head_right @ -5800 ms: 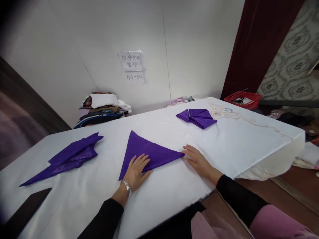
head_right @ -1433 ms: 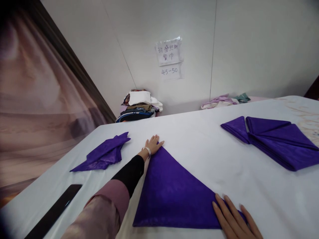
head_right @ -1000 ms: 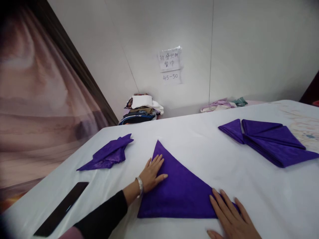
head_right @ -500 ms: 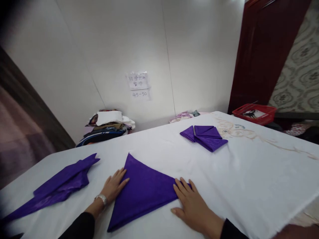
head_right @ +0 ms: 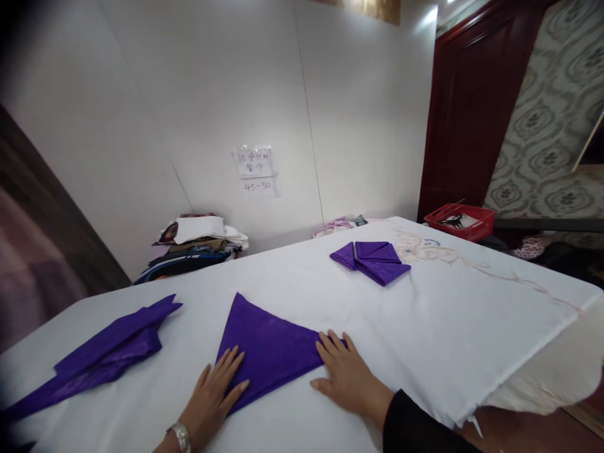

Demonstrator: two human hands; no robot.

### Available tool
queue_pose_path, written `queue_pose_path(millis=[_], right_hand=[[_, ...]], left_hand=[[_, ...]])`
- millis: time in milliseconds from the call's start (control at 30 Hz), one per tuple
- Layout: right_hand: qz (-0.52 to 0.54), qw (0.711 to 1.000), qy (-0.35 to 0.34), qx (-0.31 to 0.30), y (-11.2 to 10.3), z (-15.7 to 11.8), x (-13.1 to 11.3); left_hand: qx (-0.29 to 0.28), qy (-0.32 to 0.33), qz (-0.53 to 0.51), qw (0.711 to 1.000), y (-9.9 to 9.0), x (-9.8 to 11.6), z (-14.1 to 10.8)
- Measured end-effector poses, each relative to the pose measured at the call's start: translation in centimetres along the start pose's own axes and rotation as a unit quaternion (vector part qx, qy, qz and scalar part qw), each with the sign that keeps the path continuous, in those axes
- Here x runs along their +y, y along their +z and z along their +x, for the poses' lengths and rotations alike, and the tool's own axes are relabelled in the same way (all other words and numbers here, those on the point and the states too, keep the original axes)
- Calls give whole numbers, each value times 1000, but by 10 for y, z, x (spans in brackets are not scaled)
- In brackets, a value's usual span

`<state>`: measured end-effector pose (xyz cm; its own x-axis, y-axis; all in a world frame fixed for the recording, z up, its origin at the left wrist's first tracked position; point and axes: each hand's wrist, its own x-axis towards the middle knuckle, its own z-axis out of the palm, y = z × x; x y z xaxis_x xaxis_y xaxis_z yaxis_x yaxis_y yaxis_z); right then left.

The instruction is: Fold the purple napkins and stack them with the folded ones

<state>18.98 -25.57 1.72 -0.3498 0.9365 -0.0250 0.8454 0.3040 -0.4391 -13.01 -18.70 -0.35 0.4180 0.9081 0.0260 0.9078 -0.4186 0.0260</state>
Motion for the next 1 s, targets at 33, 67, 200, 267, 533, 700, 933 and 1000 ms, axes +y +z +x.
queue_pose_path(millis=[33, 67, 200, 267, 533, 700, 933, 1000], right_hand=[[-1, 1000, 0, -1, 0, 0, 0], [-3, 1000, 1, -3, 0, 0, 0], [-10, 1000, 8, -9, -1, 0, -2], [-12, 1000, 8, -8, -1, 0, -2], [-20, 1000, 4, -4, 0, -1, -1], [-27, 1000, 4, -4, -1, -1, -2], [-37, 999, 5, -6, 0, -1, -2], [-40, 999, 6, -6, 1, -2, -2]], left_hand=[[1, -13, 7, 1000, 2, -5, -2], [2, -27, 14, 1000, 3, -12, -4], [-31, -74, 73, 994, 0, -46, -11], [-48, -115, 112, 986, -3, -57, -16], [29, -40, 50, 998, -6, -11, -30], [-23, -50, -6, 998, -4, -10, -44], [-1, -66, 27, 997, -15, -29, -49], [26, -79, 9, 996, -22, -13, -39]])
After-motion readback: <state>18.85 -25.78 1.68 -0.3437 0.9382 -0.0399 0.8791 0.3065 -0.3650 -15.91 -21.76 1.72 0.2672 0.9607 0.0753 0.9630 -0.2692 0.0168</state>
